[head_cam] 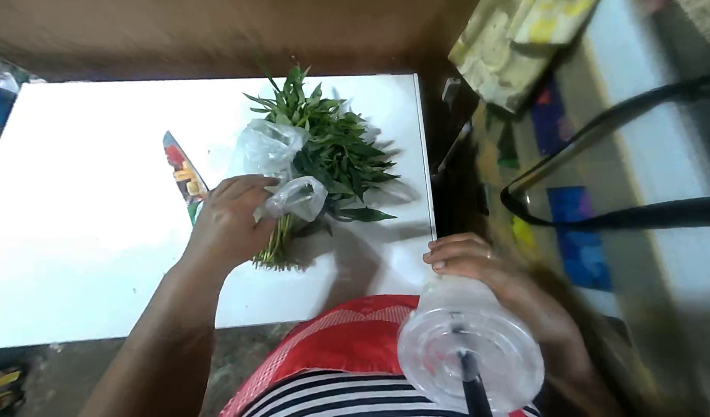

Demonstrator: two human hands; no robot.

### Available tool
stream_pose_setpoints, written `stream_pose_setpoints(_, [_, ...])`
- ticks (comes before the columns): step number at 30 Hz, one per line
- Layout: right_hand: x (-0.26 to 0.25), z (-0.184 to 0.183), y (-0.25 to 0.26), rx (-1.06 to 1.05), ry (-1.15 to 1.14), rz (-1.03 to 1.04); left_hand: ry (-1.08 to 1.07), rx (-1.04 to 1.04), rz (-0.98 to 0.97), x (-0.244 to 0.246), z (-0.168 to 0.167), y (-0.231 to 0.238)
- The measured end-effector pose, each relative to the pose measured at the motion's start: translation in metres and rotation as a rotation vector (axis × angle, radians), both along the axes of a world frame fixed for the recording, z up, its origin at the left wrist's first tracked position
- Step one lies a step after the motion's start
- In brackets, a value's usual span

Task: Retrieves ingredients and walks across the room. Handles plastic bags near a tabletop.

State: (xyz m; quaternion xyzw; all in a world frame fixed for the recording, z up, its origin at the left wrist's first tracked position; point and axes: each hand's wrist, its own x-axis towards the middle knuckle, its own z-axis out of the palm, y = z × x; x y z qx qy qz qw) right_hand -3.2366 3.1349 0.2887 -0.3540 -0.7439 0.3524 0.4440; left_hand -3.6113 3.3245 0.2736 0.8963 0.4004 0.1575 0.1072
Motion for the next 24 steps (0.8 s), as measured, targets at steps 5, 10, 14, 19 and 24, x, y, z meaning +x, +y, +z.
stream_pose_setpoints(5, [0.003,0.000,0.003,-0.033,-0.070,-0.016,-0.029,0.023,0.003,0.003,0.007,-0.006])
stream_pose_setpoints(10, [0.002,-0.003,0.003,-0.056,-0.051,-0.023,-0.045,0.046,-0.006,0.005,0.009,-0.010])
stream_pose_setpoints(14, [0.001,-0.001,0.004,-0.060,-0.031,-0.025,-0.048,0.039,0.009,0.010,0.012,-0.013])
stream_pose_setpoints(19, [-0.001,-0.005,0.004,-0.081,-0.002,-0.031,-0.057,0.043,-0.002,0.010,0.008,-0.015])
stream_pose_setpoints(24, [-0.007,-0.014,0.007,-0.109,0.050,-0.014,-0.085,0.061,0.010,0.005,0.008,-0.018])
